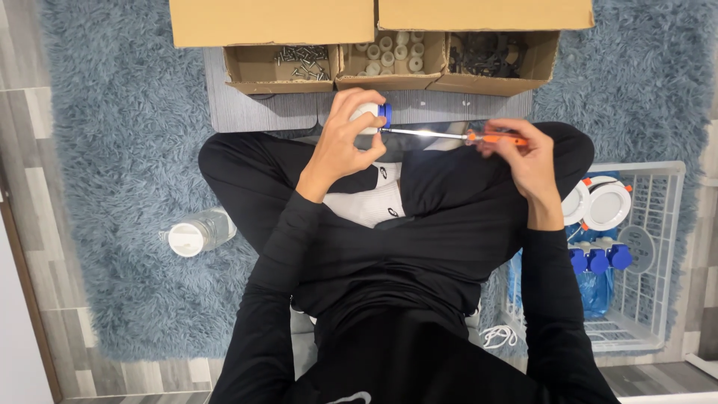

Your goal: Assembling or adjusting electrical components using a screwdriver while sitting on the floor.

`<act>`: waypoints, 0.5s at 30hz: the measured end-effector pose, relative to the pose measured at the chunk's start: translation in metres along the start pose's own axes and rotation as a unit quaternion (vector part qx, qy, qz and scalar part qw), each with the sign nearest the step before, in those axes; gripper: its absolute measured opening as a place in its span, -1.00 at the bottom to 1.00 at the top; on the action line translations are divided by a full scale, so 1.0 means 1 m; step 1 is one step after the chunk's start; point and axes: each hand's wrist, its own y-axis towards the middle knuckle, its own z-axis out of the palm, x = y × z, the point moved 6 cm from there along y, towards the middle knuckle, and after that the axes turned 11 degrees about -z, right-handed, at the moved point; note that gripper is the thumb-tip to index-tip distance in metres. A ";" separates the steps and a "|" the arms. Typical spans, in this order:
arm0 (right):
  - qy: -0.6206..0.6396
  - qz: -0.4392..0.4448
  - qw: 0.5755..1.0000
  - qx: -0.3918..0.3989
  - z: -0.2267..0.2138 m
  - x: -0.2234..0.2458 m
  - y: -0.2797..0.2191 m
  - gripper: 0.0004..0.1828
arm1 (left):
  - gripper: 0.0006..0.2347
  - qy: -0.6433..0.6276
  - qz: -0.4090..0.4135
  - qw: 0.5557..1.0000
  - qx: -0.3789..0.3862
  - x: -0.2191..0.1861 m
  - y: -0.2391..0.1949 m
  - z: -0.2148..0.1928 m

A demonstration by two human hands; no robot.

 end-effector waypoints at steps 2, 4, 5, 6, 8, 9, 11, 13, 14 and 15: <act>0.004 0.026 0.999 -0.019 0.001 0.000 0.000 -0.76 | -0.82 0.002 0.001 1.000 0.002 0.002 -0.002 0.000; 0.006 0.050 0.998 -0.039 -0.002 -0.002 0.000 -0.76 | -0.83 0.003 0.005 1.000 0.003 0.002 -0.001 0.001; 0.027 0.043 0.997 -0.050 -0.004 -0.004 0.001 -0.79 | -0.83 0.005 0.006 1.000 0.006 0.002 -0.001 0.000; 0.047 0.036 0.996 -0.062 -0.007 -0.005 0.000 -0.70 | -0.84 0.006 0.007 1.000 0.009 0.000 -0.001 0.000; 0.059 0.033 0.995 -0.068 -0.013 -0.011 -0.003 -0.61 | -0.84 0.004 0.008 1.000 0.011 0.003 -0.002 0.001; 0.074 0.032 0.994 -0.072 -0.016 -0.014 -0.004 -0.51 | -0.84 0.003 0.005 1.000 0.012 0.005 -0.002 0.002; 0.047 0.026 0.997 -0.063 -0.011 -0.010 -0.004 -0.60 | -0.84 0.002 0.007 1.000 0.013 0.003 -0.003 0.002; 0.021 0.016 0.998 -0.053 -0.002 -0.003 0.003 -0.67 | -0.83 0.004 0.010 1.000 0.012 0.006 -0.001 0.002; 0.008 0.046 0.997 -0.055 0.002 0.000 0.002 -0.75 | -0.83 0.003 0.004 1.000 0.014 0.008 -0.002 0.003; -0.004 0.076 0.995 -0.058 0.006 0.002 0.001 -0.71 | -0.83 0.003 -0.002 1.000 0.016 0.010 -0.004 0.005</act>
